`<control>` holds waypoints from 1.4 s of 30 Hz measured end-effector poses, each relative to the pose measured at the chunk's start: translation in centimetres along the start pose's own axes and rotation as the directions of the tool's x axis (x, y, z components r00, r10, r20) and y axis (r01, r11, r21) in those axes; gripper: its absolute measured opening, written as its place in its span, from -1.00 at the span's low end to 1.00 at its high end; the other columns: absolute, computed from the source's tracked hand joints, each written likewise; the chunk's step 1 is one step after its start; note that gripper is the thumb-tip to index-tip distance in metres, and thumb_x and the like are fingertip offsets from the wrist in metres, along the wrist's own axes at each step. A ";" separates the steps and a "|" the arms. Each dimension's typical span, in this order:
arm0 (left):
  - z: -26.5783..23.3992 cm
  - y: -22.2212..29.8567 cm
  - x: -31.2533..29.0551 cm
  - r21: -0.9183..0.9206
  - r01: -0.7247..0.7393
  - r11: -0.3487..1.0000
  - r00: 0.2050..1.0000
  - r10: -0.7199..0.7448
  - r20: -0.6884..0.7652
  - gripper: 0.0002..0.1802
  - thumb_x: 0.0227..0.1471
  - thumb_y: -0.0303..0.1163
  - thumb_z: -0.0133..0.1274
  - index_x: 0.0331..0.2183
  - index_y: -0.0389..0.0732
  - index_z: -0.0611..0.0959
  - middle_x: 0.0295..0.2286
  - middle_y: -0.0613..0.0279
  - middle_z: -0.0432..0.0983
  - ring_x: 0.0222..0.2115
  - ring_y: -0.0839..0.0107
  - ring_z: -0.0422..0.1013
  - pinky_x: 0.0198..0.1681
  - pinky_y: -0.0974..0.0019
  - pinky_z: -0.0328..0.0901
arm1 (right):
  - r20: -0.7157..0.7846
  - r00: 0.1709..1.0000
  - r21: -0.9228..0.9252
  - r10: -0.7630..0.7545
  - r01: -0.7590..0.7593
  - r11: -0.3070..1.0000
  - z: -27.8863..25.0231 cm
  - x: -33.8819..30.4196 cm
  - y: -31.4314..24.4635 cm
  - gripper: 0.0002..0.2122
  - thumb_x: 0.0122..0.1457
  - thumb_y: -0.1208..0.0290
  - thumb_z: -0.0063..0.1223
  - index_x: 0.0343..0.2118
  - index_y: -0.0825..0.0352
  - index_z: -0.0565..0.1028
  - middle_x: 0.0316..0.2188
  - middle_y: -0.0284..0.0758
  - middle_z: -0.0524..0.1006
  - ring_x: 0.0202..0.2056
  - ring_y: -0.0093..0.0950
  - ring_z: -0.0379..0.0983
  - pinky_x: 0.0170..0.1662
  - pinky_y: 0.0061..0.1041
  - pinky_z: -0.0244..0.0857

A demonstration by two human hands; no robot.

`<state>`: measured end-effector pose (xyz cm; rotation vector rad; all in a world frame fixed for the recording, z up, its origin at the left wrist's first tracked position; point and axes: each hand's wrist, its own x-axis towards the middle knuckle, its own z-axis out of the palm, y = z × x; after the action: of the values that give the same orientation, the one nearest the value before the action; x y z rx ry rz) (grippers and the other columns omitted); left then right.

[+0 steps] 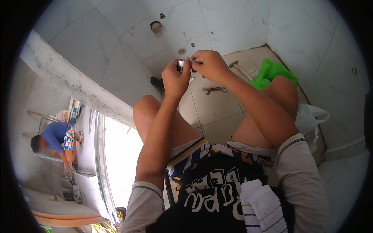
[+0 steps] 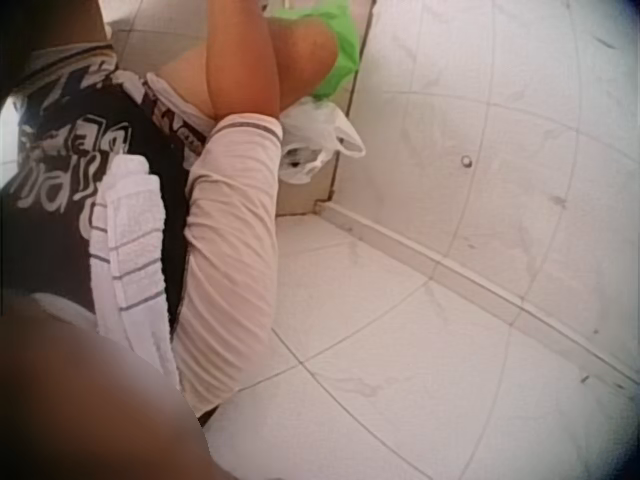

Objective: The person sits on the floor and wraps white thread seal tape around the threads of a metal plumbing fitting. They then align and screw the fitting into a wall pipe opening, tightening it by hand.

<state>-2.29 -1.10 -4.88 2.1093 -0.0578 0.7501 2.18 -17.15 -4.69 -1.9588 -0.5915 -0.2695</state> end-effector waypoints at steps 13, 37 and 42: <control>0.4 -1.0 0.0 0.240 -0.333 0.912 0.913 0.375 -0.160 -0.66 0.21 -0.20 0.26 -0.37 -0.33 0.72 -0.54 0.06 0.57 -0.57 0.28 0.45 -0.42 0.24 0.36 | -0.030 1.000 -0.122 0.001 -0.004 0.993 0.9 1.4 -0.2 -0.71 0.15 0.18 0.28 -0.47 0.36 0.65 -0.44 -0.15 0.69 -0.36 -0.18 0.66 -0.24 -0.22 0.53; -2.6 -2.4 1.7 -0.619 0.605 0.501 0.795 -0.417 0.440 -0.54 0.30 0.05 0.11 -0.22 -0.21 0.59 -0.32 0.14 0.56 -0.35 0.25 0.46 -0.26 0.11 0.43 | -0.222 0.972 0.002 0.078 -0.080 0.997 -10.4 2.4 -1.5 -0.66 0.38 0.14 0.13 0.02 0.30 0.59 -0.42 -0.29 0.68 -0.52 -0.54 0.57 -0.35 -0.52 0.47; 0.7 -5.3 6.6 -0.563 0.688 0.458 0.726 -0.450 0.520 -0.47 0.29 0.13 0.08 -0.19 -0.22 0.58 -0.35 0.16 0.56 -0.37 0.26 0.51 -0.27 0.12 0.49 | -0.285 0.951 0.241 0.122 -0.052 0.969 -19.0 6.6 2.4 -0.67 0.43 0.27 0.00 -0.12 0.53 0.57 -0.37 -0.19 0.64 -0.40 -0.41 0.58 -0.38 -0.43 0.56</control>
<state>5.08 3.12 -5.52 1.2725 0.1772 -0.0658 10.41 -32.99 4.82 -1.6728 -0.3209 -0.4134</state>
